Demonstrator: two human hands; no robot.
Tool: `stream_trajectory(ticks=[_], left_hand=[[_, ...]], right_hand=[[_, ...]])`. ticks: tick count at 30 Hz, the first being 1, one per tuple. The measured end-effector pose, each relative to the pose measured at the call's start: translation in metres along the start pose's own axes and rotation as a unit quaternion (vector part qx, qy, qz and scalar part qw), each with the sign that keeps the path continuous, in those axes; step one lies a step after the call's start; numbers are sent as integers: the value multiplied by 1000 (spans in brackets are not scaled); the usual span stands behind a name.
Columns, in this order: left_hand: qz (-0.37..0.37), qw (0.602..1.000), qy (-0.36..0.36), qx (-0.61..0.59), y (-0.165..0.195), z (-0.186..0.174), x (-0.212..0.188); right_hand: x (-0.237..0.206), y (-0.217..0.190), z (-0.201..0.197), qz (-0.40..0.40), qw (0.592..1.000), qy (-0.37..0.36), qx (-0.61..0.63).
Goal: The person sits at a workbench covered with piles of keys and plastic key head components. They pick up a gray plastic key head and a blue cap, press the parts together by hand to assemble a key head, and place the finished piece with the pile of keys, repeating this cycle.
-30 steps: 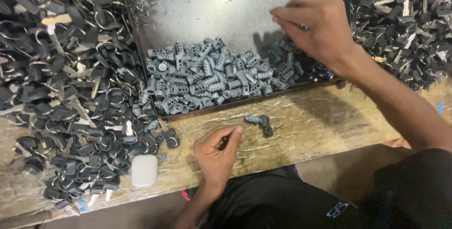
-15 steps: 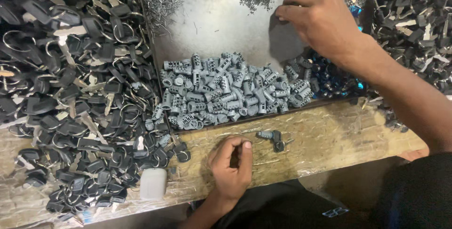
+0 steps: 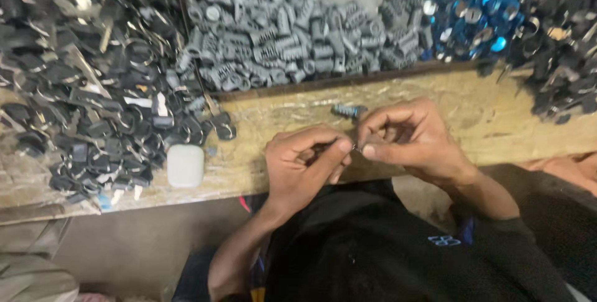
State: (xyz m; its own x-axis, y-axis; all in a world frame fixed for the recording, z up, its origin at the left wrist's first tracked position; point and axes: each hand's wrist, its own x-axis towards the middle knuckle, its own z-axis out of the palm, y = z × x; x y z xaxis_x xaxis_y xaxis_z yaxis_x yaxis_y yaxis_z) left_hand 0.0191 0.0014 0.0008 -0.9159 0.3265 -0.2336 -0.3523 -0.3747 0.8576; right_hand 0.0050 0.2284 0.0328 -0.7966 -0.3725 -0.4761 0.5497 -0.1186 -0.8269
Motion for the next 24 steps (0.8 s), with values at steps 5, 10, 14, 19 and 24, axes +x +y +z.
stream_trajectory(ticks=[5, 10, 14, 19, 24], left_hand=[[22, 999, 7, 33, 4, 12, -14], [15, 999, 34, 21, 4, 19, -25], [23, 997, 59, 51, 4, 24, -32], [80, 972, 98, 198, 13, 23, -37], [2, 969, 76, 237, 15, -2, -29]], right_hand=[[-10, 21, 7, 8, 995, 28, 91], [-14, 23, 11, 25, 988, 2, 154], [-14, 29, 12, -38, 997, 2, 71], [-10, 21, 28, -65, 995, 41, -65], [9, -20, 33, -158, 929, 25, -333]])
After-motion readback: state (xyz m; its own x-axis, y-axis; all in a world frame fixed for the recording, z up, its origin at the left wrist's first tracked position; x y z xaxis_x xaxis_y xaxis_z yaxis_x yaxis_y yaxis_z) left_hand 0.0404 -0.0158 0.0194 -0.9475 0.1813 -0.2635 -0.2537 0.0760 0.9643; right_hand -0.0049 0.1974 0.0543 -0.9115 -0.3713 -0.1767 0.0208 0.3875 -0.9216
